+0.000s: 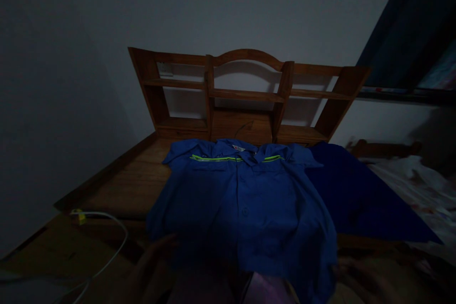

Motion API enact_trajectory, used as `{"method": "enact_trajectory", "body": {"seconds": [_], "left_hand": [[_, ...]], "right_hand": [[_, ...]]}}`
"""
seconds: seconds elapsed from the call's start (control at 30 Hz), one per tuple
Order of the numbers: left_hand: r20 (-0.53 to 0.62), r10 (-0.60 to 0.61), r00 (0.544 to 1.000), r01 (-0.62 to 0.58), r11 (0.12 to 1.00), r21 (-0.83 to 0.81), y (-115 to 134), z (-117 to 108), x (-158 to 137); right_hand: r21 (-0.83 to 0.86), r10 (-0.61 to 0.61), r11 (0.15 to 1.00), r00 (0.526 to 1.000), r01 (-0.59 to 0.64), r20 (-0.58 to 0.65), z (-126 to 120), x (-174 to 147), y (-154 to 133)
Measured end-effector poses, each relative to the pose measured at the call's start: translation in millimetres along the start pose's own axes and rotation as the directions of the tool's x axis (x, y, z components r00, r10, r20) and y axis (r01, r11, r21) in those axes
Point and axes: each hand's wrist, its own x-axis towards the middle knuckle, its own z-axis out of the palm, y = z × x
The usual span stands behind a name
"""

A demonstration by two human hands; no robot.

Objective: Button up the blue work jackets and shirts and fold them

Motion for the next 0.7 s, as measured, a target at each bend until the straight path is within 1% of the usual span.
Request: {"method": "enact_trajectory", "body": {"seconds": [0.03,0.07,0.1,0.13,0.17,0.2,0.23,0.27,0.33,0.37,0.4,0.43,0.47,0.53,0.6,0.7], "left_hand": [[0.018,0.034,0.999,-0.034,0.999,-0.012,10.5,6.5,13.7],[0.005,0.081,0.997,-0.081,0.997,-0.021,22.7,13.6,32.1],[-0.031,0.135,0.990,-0.135,0.990,-0.029,35.8,21.6,55.1],[-0.032,0.214,0.976,-0.214,0.977,-0.020,49.0,30.4,82.1],[-0.046,0.298,0.953,-0.298,0.955,0.004,61.8,40.1,112.1],[-0.061,0.377,0.924,-0.374,0.926,0.046,73.6,50.6,143.8],[-0.048,0.442,0.896,-0.436,0.895,0.099,84.0,61.8,175.7],[-0.008,0.483,0.875,-0.476,0.864,0.162,92.9,73.4,206.4],[0.075,0.501,0.862,-0.499,0.813,0.301,106.4,96.4,259.7],[0.114,0.499,0.859,-0.503,0.786,0.360,111.4,107.3,281.0],[0.159,0.476,0.865,-0.497,0.765,0.411,115.5,117.5,298.7],[0.203,0.445,0.872,-0.487,0.750,0.447,118.9,126.9,313.0],[0.242,0.414,0.878,-0.479,0.741,0.471,121.7,135.4,324.6],[0.307,0.362,0.880,-0.472,0.734,0.489,126.2,150.0,342.4],[0.362,0.324,0.874,-0.474,0.731,0.491,129.4,161.7,356.5],[0.449,0.227,0.864,-0.455,0.735,0.504,132.3,173.7,373.9]], "right_hand": [[-0.021,-0.029,0.999,0.999,0.028,-0.038,-5.4,6.7,-3.8],[-0.057,-0.066,0.996,0.994,0.062,-0.082,-11.3,15.2,-11.3],[-0.114,-0.125,0.987,0.983,0.111,-0.134,-17.1,25.9,-22.8],[-0.192,-0.207,0.966,0.960,0.170,-0.189,-22.1,38.8,-38.4],[-0.282,-0.303,0.930,0.924,0.234,-0.233,-25.7,54.2,-57.6],[-0.369,-0.408,0.881,0.871,0.297,-0.273,-27.5,72.0,-79.4],[-0.449,-0.518,0.815,0.808,0.366,-0.281,-27.2,92.0,-102.6],[-0.526,-0.611,0.738,0.749,0.423,-0.254,-24.5,113.8,-125.7],[-0.659,-0.728,0.569,0.674,0.492,-0.126,-13.0,159.9,-167.4],[-0.715,-0.748,0.487,0.662,0.503,-0.044,-4.7,182.7,-184.4],[-0.755,-0.738,0.418,0.673,0.505,0.041,4.9,204.2,-198.4],[-0.781,-0.697,0.361,0.704,0.510,0.138,15.3,223.6,-209.7],[-0.793,-0.634,0.321,0.740,0.517,0.225,26.1,240.6,-218.4],[-0.799,-0.505,0.303,0.798,0.520,0.328,47.6,266.4,-230.5],[-0.808,-0.426,0.323,0.838,0.492,0.340,66.1,282.7,-238.2],[-0.838,-0.352,0.350,0.888,0.418,0.296,82.6,296.7,-246.1]]}}
